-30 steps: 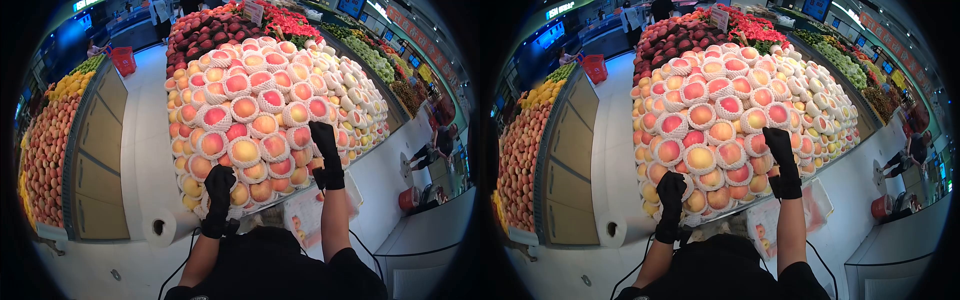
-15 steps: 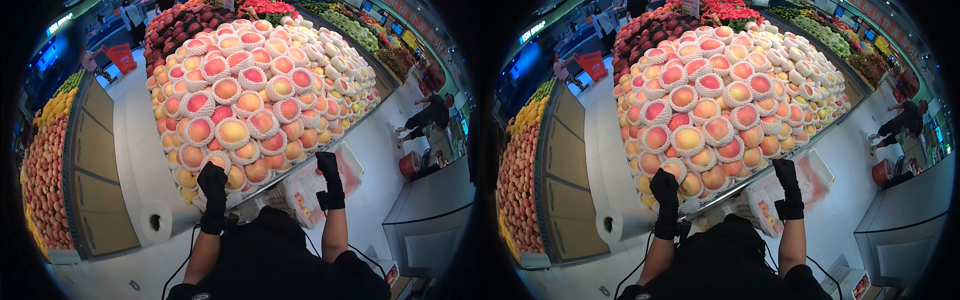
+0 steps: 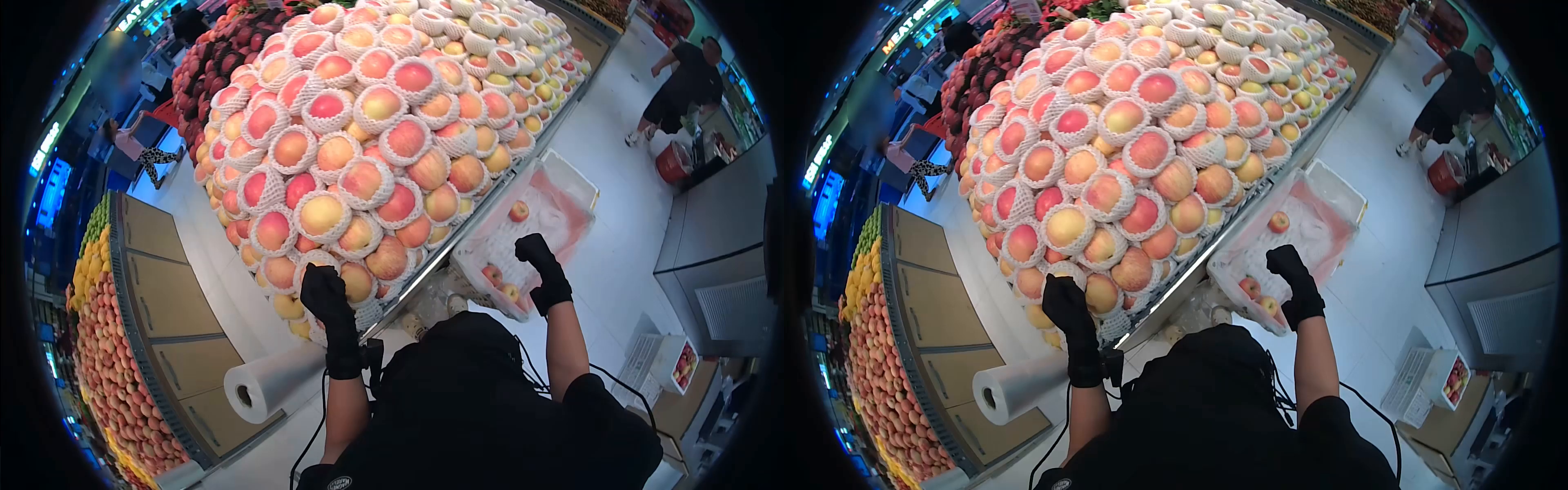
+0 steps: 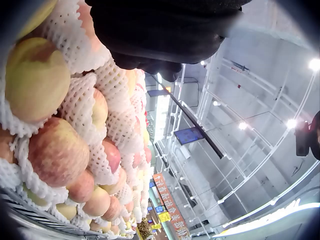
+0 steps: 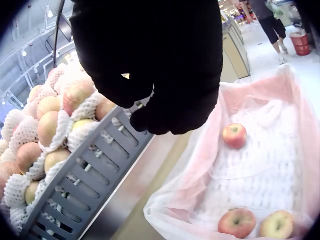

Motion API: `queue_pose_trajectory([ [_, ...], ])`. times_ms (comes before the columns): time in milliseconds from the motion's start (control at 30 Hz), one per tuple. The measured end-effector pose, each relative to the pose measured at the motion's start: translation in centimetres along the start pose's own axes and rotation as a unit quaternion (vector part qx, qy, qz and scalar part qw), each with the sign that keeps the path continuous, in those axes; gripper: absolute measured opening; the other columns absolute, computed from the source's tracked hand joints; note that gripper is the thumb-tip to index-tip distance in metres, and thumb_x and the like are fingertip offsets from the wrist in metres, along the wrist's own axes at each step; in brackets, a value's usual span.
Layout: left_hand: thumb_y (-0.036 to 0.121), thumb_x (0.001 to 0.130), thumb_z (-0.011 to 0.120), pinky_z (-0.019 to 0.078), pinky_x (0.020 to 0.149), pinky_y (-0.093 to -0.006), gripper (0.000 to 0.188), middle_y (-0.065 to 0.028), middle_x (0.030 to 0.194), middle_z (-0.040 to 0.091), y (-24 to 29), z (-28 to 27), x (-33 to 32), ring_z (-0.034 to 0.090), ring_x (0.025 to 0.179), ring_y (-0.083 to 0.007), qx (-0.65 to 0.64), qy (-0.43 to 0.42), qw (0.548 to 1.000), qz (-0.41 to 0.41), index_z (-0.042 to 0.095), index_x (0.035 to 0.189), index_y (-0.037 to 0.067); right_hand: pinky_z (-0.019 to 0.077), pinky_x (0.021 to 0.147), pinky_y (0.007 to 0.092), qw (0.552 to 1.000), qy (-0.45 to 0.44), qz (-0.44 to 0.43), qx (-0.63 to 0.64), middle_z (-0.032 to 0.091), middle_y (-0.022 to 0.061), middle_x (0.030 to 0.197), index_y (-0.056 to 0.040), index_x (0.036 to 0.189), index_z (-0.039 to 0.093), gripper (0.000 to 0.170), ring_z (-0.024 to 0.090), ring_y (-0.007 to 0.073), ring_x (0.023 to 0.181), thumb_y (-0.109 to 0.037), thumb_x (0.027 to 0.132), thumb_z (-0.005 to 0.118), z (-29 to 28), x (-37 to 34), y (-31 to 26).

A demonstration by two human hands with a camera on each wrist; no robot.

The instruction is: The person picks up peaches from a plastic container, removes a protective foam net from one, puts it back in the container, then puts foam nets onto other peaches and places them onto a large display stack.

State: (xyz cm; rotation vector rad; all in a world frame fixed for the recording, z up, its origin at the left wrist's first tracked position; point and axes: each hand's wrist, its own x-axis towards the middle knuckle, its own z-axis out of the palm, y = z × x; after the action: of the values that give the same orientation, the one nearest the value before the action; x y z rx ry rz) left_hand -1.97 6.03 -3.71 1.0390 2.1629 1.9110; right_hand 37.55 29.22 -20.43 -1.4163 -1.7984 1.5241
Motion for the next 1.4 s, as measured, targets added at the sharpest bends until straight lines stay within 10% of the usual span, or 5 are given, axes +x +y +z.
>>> queue_pose_trajectory([
  [600, 0.019, 0.100, 0.038, 0.0398, 0.047, -0.0221, 0.026, -0.0007, 0.067, 0.045, 1.1, 5.0, -3.5, 0.045, 0.055, -0.0100, -0.124, -0.128, 0.982, -0.067, 0.042, 0.076, 0.010, 0.0489, 0.043, 0.0366, 0.936, 0.090, 0.305, 0.151, 0.056, 0.0110, 0.061, -0.0010, 0.072, 0.059, 0.020, 0.058, 0.0219, 0.052, -0.017, 0.081, 0.067, -1.2, -1.7, 14.5],
  [867, 0.023, 0.102, 0.037, 0.0317, 0.039, -0.0244, 0.034, 0.0009, 0.056, 0.037, -0.7, 7.7, -4.0, 0.039, 0.047, -0.0088, 0.151, -0.175, 0.968, 0.096, 0.038, 0.071, 0.010, 0.0483, 0.051, 0.0403, 0.896, -0.096, -0.124, -0.416, 0.061, 0.0116, 0.061, -0.0085, 0.065, 0.062, 0.019, 0.061, 0.0257, 0.058, -0.024, 0.071, 0.073, -0.9, 0.5, 27.6],
  [1100, 0.013, 0.099, 0.044, 0.0292, 0.042, -0.0219, 0.032, 0.0018, 0.057, 0.040, -0.8, 8.2, -5.2, 0.037, 0.046, -0.0080, -0.240, -0.194, 0.906, -0.289, 0.042, 0.068, 0.007, 0.0523, 0.067, 0.0431, 0.910, 0.008, 0.043, -0.412, 0.068, 0.0120, 0.075, -0.0101, 0.068, 0.071, 0.018, 0.064, 0.0337, 0.075, -0.026, 0.059, 0.073, 2.8, 2.8, 29.0],
  [1200, 0.020, 0.101, 0.039, 0.0263, 0.039, -0.0228, 0.037, 0.0011, 0.051, 0.038, -1.3, 9.1, -5.9, 0.036, 0.042, -0.0088, 0.282, -0.214, 0.907, 0.228, 0.044, 0.066, 0.008, 0.0520, 0.066, 0.0405, 0.924, -0.070, 0.014, -0.377, 0.067, 0.0137, 0.078, -0.0082, 0.073, 0.069, 0.021, 0.064, 0.0339, 0.074, -0.028, 0.064, 0.072, 3.0, 1.9, 28.2],
  [1400, 0.024, 0.101, 0.040, 0.0247, 0.035, -0.0251, 0.045, -0.0003, 0.046, 0.039, 2.3, 9.7, -7.3, 0.035, 0.036, -0.0105, -0.125, -0.144, 0.948, -0.256, 0.045, 0.059, 0.010, 0.0524, 0.068, 0.0401, 0.930, -0.147, 0.086, -0.326, 0.068, 0.0146, 0.081, -0.0075, 0.075, 0.069, 0.023, 0.064, 0.0329, 0.077, -0.029, 0.065, 0.071, 4.9, 0.8, 28.1],
])
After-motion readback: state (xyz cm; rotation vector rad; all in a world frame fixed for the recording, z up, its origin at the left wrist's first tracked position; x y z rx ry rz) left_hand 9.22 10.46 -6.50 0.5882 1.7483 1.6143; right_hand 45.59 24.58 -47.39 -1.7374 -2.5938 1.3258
